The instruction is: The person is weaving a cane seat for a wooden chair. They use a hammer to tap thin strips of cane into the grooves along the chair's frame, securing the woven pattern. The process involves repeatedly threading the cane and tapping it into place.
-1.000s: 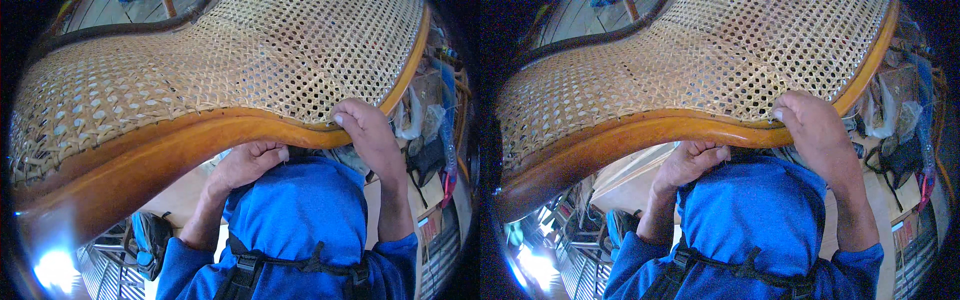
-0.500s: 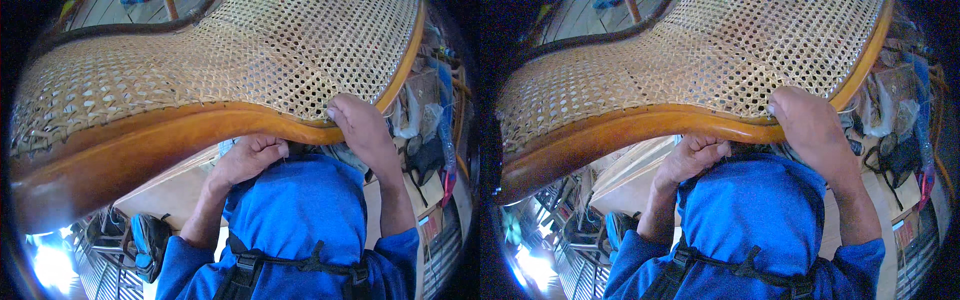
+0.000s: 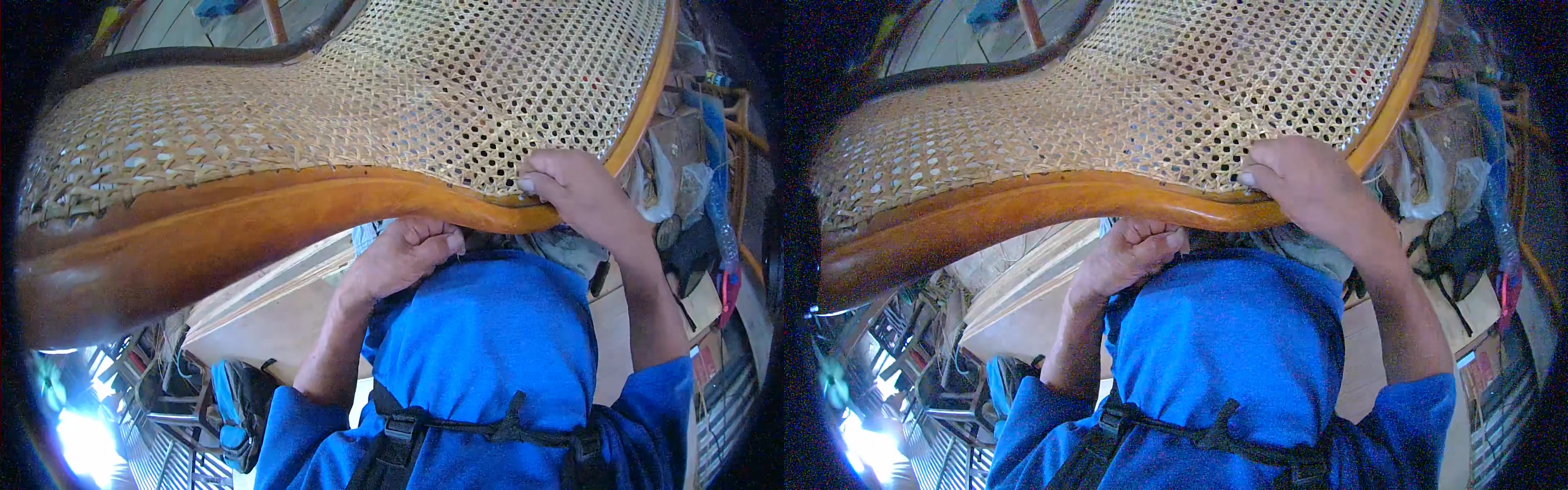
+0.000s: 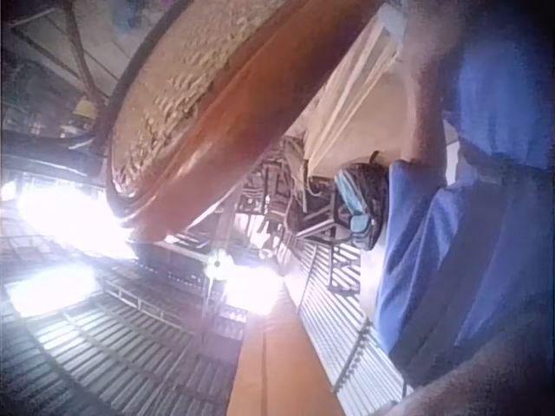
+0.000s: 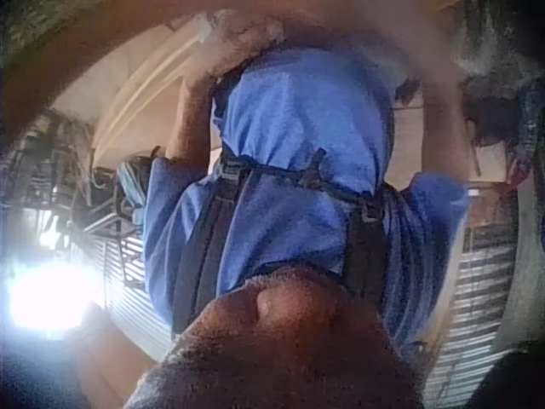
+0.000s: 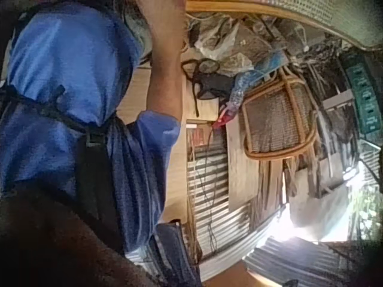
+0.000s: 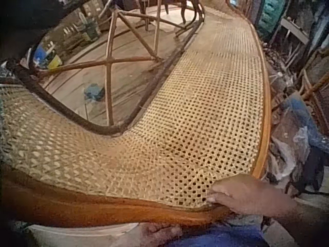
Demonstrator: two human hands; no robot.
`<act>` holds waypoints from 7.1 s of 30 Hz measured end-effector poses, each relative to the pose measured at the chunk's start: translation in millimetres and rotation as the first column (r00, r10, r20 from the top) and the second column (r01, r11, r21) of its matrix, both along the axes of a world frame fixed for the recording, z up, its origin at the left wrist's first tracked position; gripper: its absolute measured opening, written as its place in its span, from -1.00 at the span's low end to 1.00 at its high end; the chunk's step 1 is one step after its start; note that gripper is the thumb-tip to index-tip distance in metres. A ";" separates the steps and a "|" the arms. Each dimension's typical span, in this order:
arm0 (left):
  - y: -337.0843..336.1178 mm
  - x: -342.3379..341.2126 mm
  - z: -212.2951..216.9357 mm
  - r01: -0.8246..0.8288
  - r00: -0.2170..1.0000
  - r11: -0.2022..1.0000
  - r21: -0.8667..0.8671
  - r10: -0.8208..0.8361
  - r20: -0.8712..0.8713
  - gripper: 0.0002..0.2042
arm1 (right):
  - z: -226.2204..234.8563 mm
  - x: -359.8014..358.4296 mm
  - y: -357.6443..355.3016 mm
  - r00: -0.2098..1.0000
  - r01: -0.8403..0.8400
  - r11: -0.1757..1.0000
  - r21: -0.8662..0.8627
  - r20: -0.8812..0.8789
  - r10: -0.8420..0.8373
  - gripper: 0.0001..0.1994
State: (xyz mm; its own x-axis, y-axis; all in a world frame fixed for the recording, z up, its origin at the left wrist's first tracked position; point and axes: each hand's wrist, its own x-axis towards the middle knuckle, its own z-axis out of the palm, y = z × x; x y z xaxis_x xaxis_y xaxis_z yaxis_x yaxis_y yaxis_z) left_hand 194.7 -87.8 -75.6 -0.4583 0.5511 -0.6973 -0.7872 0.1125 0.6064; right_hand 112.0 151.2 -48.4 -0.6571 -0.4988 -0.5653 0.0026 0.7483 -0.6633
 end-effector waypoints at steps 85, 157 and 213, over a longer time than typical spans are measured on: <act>-3.4 5.2 -3.2 -0.013 1.000 1.000 0.028 0.013 -0.015 -0.79 | -7.3 66.1 -22.0 0.773 0.232 0.971 0.059 -0.617 -0.147 -0.87; 100.3 -72.8 55.8 0.145 0.385 0.493 -0.858 -0.827 -0.411 -0.82 | -6.8 79.8 193.3 0.851 -0.010 0.995 -0.095 0.521 0.058 -0.55; 91.1 -93.6 56.6 0.150 0.480 0.580 -0.801 -0.751 -0.454 -0.82 | 30.0 75.8 142.8 0.710 0.690 0.719 -0.086 0.273 -0.649 -0.54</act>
